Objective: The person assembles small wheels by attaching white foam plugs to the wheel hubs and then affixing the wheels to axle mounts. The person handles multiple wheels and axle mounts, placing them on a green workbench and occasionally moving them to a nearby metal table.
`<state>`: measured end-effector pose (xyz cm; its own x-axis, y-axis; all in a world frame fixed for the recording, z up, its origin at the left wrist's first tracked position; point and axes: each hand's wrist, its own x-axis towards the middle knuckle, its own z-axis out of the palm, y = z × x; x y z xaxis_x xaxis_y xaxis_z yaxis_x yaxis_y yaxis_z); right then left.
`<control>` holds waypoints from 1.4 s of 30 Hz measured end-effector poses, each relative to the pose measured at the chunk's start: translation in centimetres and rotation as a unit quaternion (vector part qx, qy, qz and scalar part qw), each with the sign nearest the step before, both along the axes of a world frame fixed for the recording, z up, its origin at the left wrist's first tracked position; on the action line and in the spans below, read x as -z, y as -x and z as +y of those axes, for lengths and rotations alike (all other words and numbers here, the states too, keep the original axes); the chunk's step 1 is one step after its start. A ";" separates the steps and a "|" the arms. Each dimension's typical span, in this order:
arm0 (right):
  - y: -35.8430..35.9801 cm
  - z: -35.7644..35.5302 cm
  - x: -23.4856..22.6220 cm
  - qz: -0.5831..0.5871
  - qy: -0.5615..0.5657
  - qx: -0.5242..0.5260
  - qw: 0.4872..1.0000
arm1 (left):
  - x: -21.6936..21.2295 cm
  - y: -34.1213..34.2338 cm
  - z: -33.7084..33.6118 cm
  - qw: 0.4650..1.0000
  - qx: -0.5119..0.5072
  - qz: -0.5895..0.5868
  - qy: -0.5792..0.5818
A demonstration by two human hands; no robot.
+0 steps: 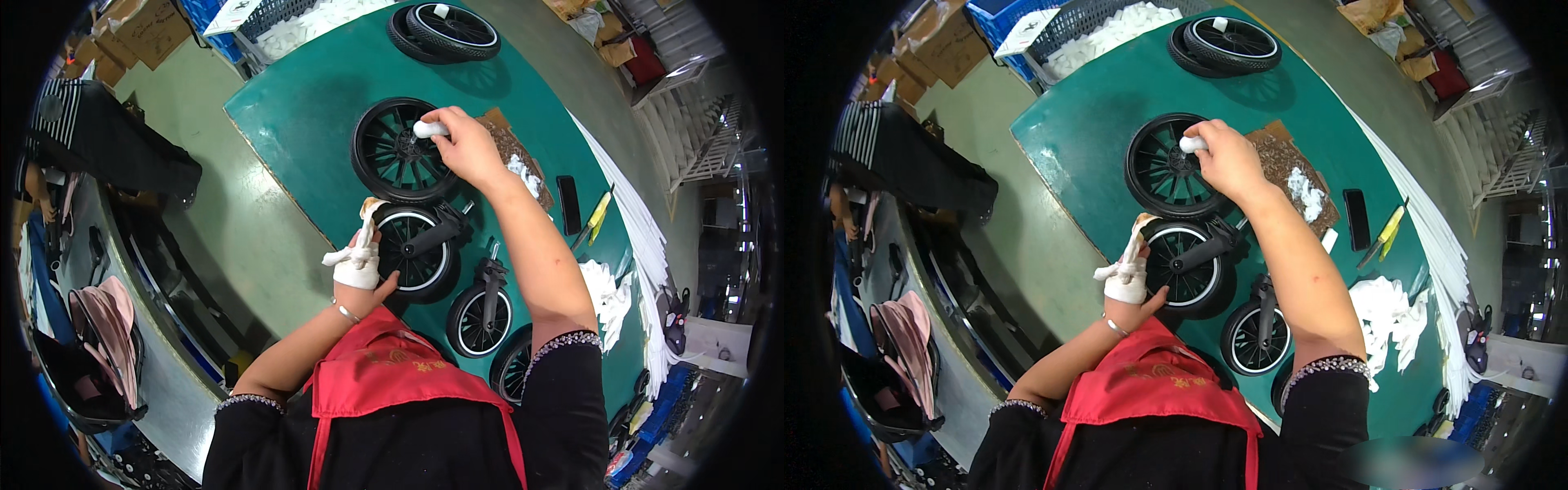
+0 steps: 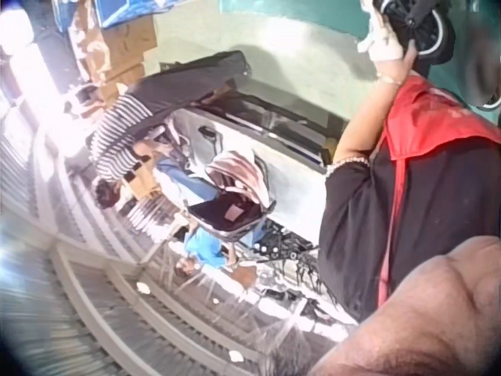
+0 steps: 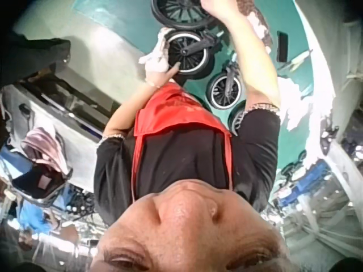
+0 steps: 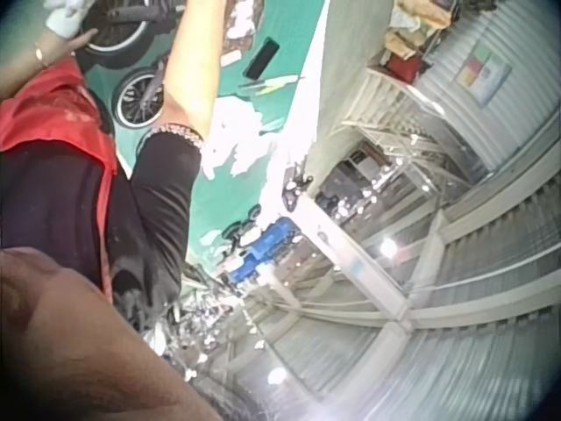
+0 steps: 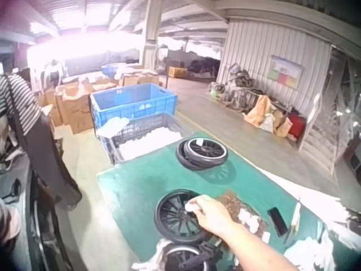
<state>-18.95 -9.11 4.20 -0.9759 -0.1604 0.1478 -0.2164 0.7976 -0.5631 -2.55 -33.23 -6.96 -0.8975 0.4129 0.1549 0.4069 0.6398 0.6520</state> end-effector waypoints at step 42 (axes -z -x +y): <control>-21.1 22.0 12.7 -0.059 0.099 0.476 0.872 | -5.4 1.2 11.1 0.976 0.023 -0.025 0.215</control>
